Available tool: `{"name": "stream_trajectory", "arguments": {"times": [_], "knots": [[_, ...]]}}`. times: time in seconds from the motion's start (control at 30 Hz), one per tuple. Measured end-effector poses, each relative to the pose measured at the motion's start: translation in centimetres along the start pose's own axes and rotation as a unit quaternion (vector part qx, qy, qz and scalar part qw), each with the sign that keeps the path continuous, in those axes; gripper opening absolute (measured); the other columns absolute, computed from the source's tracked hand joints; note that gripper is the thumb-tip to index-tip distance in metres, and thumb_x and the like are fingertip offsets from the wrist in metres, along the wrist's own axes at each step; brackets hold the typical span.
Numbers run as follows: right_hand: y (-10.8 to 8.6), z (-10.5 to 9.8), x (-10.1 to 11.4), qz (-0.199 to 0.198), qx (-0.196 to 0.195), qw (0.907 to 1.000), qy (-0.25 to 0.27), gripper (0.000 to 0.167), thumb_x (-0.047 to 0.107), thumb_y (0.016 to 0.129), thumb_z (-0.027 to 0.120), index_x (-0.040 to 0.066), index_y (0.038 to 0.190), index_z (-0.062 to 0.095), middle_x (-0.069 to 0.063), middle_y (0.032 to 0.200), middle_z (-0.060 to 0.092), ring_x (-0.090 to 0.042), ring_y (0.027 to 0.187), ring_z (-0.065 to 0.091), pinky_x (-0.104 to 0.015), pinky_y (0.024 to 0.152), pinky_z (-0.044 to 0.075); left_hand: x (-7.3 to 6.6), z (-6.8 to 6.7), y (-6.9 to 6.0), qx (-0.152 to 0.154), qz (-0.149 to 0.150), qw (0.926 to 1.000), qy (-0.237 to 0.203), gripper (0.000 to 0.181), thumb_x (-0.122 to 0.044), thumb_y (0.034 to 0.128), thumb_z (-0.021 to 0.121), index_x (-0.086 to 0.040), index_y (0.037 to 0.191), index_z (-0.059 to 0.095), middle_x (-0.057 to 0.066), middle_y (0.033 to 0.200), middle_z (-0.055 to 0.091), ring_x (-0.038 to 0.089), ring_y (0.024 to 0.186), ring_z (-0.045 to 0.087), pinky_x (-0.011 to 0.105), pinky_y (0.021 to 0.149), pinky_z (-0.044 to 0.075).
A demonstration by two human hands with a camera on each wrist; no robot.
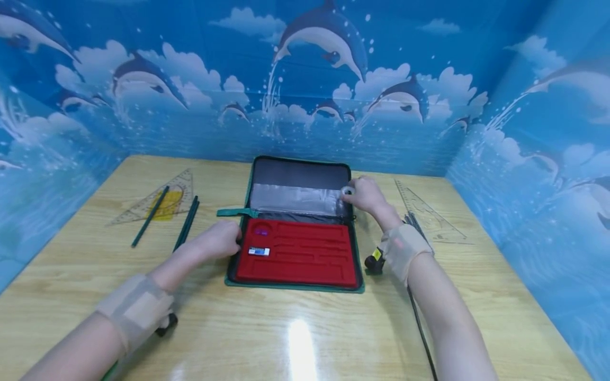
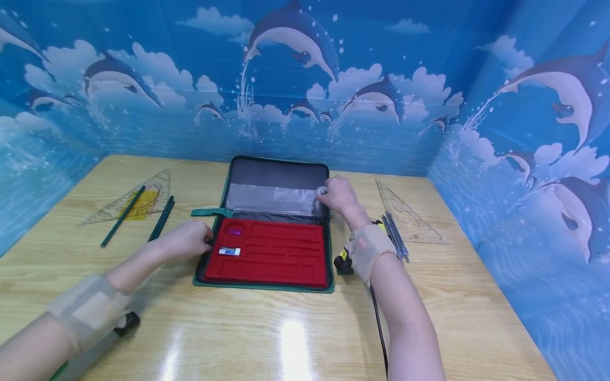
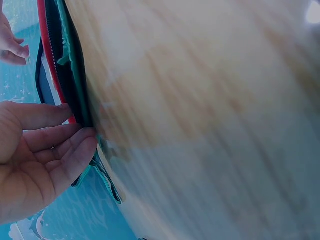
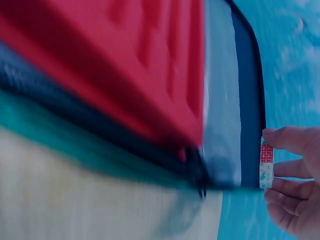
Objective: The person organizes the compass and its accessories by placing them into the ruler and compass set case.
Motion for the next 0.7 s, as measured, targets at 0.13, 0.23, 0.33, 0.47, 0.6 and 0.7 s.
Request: {"name": "stream_trajectory", "arguments": {"times": [0.13, 0.23, 0.33, 0.47, 0.6, 0.7], "knots": [[-0.4, 1.3, 3.1, -0.035, 0.007, 0.9993, 0.001, 0.049, 0.026, 0.084, 0.066, -0.007, 0.119, 0.057, -0.023, 0.113, 0.058, -0.034, 0.104, 0.052, -0.043, 0.087, 0.043, 0.2, 0.2, 0.0, 0.006, -0.008, 0.9999, -0.009, 0.008, 0.003, 0.0819, 0.059, 0.0, 0.079, 0.066, 0.005, 0.065, 0.057, 0.016, 0.058, 0.051, 0.025, 0.053, 0.042], [-0.9, 2.3, 5.7, -0.068, 0.016, 0.9976, -0.001, 0.047, 0.027, 0.084, 0.067, -0.004, 0.118, 0.059, -0.019, 0.11, 0.057, -0.03, 0.1, 0.052, -0.041, 0.083, 0.043, 0.3, 0.2, 0.1, 0.008, -0.007, 0.9999, -0.013, 0.009, 0.002, 0.0824, 0.061, 0.004, 0.088, 0.067, 0.006, 0.071, 0.06, 0.017, 0.063, 0.053, 0.027, 0.056, 0.045], [-1.4, 2.9, 8.0, -0.092, 0.026, 0.9954, 0.007, 0.045, 0.028, 0.085, 0.067, -0.001, 0.118, 0.06, -0.016, 0.112, 0.057, -0.027, 0.102, 0.052, -0.04, 0.084, 0.043, 0.2, -0.1, 0.3, 0.006, 0.0, 0.9999, -0.015, 0.015, 0.001, 0.0823, 0.062, 0.007, 0.095, 0.066, 0.009, 0.078, 0.062, 0.018, 0.066, 0.054, 0.028, 0.059, 0.047], [-2.0, 3.5, 10.7, -0.128, 0.036, 0.991, 0.021, 0.044, 0.028, 0.085, 0.066, 0.0, 0.119, 0.06, -0.014, 0.116, 0.057, -0.025, 0.106, 0.053, -0.038, 0.088, 0.044, -0.1, -0.4, 0.4, 0.004, 0.01, 0.9999, -0.006, 0.019, 0.0, 0.0817, 0.063, 0.008, 0.099, 0.065, 0.013, 0.085, 0.064, 0.019, 0.069, 0.055, 0.03, 0.062, 0.048], [-2.6, 4.1, 13.1, -0.166, 0.048, 0.984, 0.046, 0.043, 0.027, 0.086, 0.066, 0.0, 0.119, 0.06, -0.013, 0.116, 0.058, -0.024, 0.107, 0.054, -0.036, 0.089, 0.045, -0.1, -0.3, 0.2, 0.005, 0.007, 1.0, 0.002, 0.019, 0.0, 0.0818, 0.063, 0.008, 0.099, 0.065, 0.013, 0.086, 0.064, 0.019, 0.07, 0.055, 0.03, 0.063, 0.048], [-2.9, 4.9, 14.7, -0.185, 0.055, 0.9792, 0.063, 0.04, 0.027, 0.086, 0.065, 0.002, 0.116, 0.062, -0.011, 0.112, 0.059, -0.022, 0.101, 0.055, -0.035, 0.084, 0.047, 0.0, -0.1, 0.1, 0.005, 0.005, 1.0, 0.003, 0.019, 0.0, 0.0817, 0.063, 0.008, 0.099, 0.066, 0.012, 0.085, 0.064, 0.019, 0.07, 0.055, 0.03, 0.063, 0.048]]}}
Point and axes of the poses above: each hand's wrist, its own y-axis towards the middle knuckle, its own z-axis out of the palm, x = y × z, the point moved 9 cm from there along y, towards the middle knuckle
